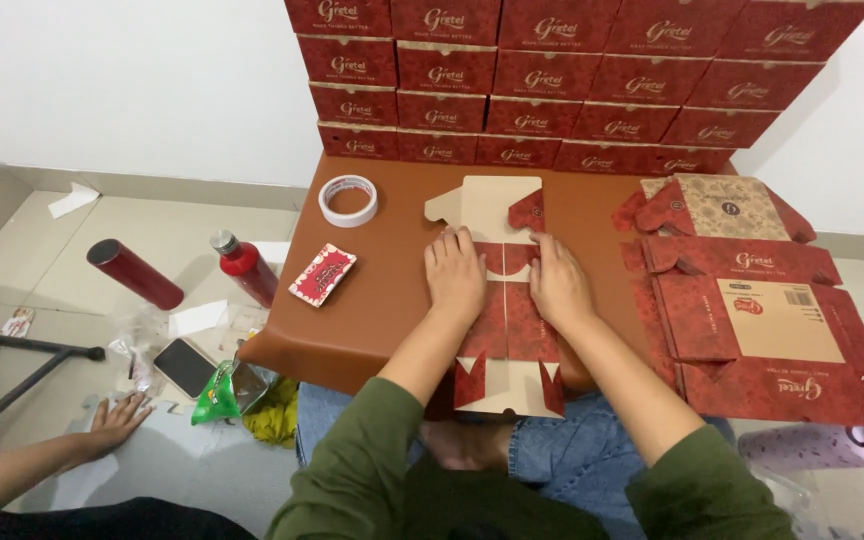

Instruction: Assembling small cardboard boxes from flat templates by folding and tucking flaps at a steady pace.

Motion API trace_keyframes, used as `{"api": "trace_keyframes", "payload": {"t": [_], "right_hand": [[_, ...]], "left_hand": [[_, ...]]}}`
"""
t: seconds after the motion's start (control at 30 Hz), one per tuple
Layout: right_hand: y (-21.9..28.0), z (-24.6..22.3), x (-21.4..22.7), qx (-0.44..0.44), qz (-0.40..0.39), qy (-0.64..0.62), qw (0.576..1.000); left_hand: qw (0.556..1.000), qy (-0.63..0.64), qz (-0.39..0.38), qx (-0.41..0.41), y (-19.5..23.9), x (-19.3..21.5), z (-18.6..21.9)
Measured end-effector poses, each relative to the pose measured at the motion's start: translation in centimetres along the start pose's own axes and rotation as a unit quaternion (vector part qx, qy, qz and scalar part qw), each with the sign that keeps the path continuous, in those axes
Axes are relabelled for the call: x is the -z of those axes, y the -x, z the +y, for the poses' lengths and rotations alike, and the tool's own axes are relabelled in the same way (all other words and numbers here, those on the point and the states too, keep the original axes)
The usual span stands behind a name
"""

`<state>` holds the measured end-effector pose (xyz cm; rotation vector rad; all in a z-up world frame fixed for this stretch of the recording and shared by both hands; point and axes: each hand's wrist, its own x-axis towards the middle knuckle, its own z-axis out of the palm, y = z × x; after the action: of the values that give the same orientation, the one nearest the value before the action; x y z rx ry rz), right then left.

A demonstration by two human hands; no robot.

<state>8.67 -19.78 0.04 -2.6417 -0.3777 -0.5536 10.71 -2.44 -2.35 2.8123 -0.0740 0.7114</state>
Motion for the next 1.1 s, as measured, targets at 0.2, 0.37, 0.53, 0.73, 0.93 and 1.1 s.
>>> {"api": "trace_keyframes", "payload": {"t": [0.2,0.37,0.53,0.73,0.93,1.1], "right_hand": [[-3.4,1.2,-0.3,-0.038,-0.118,0.009,0.992],[-7.8,6.2,-4.1,-0.001,-0.074,0.026,0.997],[-7.9,5.1,-3.5,0.004,-0.071,0.018,0.997],[-8.0,5.8,-4.0,0.0,-0.07,0.016,0.997],[-7.8,6.0,-4.1,-0.002,-0.057,0.002,0.998],[-8.1,6.7,-1.6,-0.074,-0.087,-0.228,0.967]], "left_hand": [[0.999,0.013,0.007,-0.032,0.0,1.1,0.4],[0.997,0.037,-0.031,-0.052,-0.2,0.6,-0.1],[0.993,0.004,-0.068,-0.095,-2.2,-2.6,-1.3],[0.985,0.009,-0.136,-0.107,-7.5,-6.8,-2.8],[0.982,0.045,-0.058,-0.174,-9.0,-6.2,-4.1],[0.986,0.007,-0.074,-0.148,-8.0,-3.2,-4.1]]}}
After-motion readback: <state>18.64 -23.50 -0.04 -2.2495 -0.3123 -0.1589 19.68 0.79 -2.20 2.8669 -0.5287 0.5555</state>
